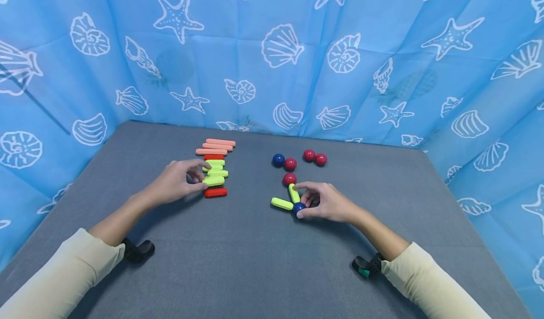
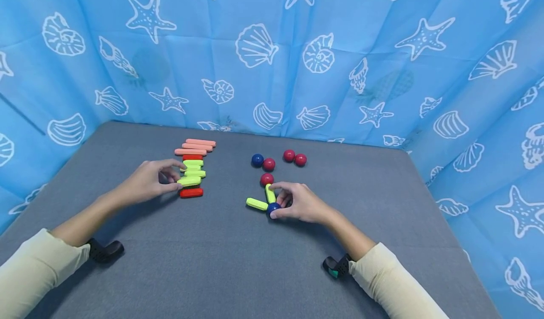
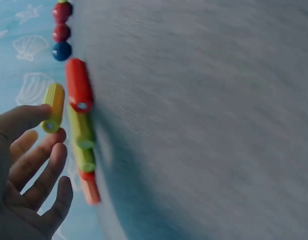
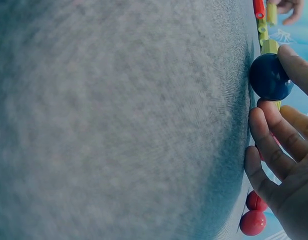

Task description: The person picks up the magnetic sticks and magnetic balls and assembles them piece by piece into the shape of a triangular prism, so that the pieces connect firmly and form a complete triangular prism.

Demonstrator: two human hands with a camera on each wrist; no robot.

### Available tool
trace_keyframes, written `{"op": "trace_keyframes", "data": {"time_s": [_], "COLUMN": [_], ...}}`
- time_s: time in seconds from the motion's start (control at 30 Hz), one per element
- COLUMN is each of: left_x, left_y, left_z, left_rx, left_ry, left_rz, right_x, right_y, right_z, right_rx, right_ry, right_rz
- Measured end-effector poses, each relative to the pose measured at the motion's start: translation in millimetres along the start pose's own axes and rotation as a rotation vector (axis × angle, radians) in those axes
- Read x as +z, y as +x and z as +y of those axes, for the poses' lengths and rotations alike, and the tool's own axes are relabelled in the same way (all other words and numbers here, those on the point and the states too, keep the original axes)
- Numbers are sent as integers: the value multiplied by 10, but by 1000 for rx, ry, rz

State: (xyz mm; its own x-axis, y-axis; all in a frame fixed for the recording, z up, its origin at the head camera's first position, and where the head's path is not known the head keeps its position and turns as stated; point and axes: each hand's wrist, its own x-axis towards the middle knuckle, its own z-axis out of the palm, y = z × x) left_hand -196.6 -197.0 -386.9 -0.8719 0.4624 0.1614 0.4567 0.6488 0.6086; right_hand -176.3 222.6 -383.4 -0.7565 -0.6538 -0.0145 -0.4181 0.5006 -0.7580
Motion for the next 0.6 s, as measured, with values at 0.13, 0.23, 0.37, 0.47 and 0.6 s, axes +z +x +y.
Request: {"op": "trace_keyframes", "data": {"time_s": [0.13, 0.23, 0.37, 0.47, 0.6], "left_x": [49, 165, 373, 525, 698], "left_y": [112, 233, 420, 558, 701], "left_z": [143, 264, 426, 551, 679], "left_rx": [16, 37, 43, 33, 32], "left_ry": [-70, -123, -173, -185, -177], "left_rz": [36, 39, 16, -11, -35], "right_x": [0, 0, -2, -7, -13], "right_y": [0, -3, 2, 5, 7], "right_z": [0, -2, -2, 4, 15], "right_rx": [-3, -12, -11, 4, 15], "right_ry": [4, 5, 4, 0, -12], "right_rz": [2, 4, 3, -1, -9]}}
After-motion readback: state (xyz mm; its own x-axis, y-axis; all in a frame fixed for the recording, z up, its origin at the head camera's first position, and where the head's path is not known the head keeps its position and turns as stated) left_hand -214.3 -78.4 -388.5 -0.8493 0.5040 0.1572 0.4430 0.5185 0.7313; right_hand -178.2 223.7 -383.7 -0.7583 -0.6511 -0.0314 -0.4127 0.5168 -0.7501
